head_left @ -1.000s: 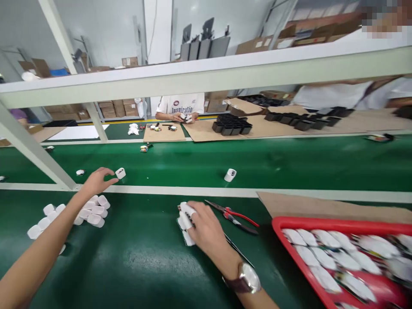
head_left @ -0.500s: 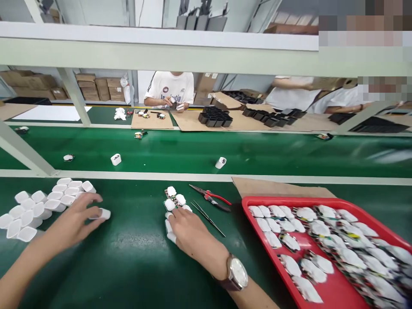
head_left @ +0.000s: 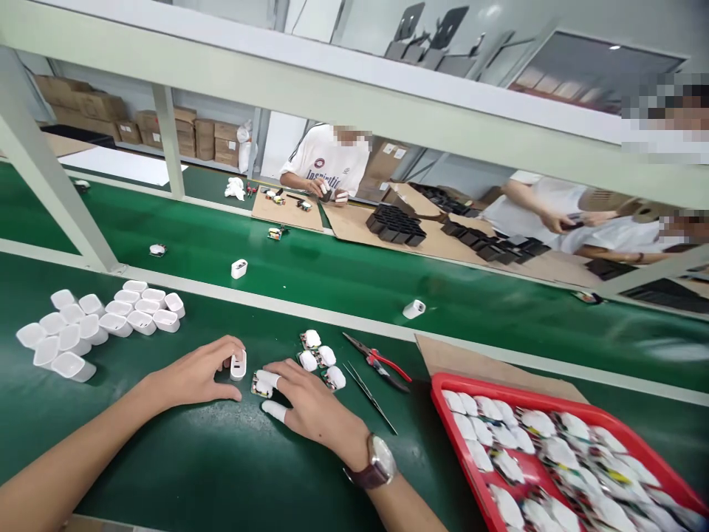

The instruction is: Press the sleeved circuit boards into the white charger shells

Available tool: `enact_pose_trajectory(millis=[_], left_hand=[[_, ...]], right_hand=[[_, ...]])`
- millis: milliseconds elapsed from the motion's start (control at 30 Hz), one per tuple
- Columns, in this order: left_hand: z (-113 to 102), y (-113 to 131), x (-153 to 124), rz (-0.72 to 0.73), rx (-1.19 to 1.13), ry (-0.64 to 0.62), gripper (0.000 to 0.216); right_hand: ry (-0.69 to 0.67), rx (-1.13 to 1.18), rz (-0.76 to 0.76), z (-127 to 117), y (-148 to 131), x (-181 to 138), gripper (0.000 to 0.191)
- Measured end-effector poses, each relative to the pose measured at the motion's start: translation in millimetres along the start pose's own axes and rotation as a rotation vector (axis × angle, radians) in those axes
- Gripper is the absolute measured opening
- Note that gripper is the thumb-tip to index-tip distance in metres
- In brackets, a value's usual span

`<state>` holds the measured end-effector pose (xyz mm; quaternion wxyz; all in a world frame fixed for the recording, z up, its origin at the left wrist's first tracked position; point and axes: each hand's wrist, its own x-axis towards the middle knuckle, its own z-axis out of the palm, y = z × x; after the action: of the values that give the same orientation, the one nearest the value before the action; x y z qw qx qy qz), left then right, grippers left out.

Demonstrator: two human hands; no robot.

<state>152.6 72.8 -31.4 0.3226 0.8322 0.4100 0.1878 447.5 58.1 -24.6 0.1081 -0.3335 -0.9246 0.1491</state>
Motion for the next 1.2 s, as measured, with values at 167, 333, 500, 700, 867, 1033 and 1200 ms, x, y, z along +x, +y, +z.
enact_pose_trajectory(millis=[167,333,500,700,867,1033,1200], left_hand=[[3,-3,2,-0.055,-0.049,0.068,0.064],[21,-8,2,-0.121,-0.062,0.055,0.053],[33,-4,1,-0.010,-0.081,0.070,0.072],[33,0,3,0.098,-0.041,0.104,0.076],[35,-1,3,0.131,-0.021,0.124,0.078],[34,0,3,0.117,-0.006,0.111,0.077],[32,4,3,0.091,-0.014,0.082,0.072]], right_hand=[[0.154,0.013,0.000,22,3,13,0.024],[0.492,0.153,0.001,17,-2,8,0.045],[0.562,0.168,-0.075,23,-9,1,0.057],[0.518,0.129,-0.060,38,-6,-4,0.053],[0.481,0.115,-0.072,39,-3,-6,0.054],[0.473,0.096,-0.094,35,-5,-3,0.054],[0.459,0.075,-0.108,36,-4,-2,0.054]])
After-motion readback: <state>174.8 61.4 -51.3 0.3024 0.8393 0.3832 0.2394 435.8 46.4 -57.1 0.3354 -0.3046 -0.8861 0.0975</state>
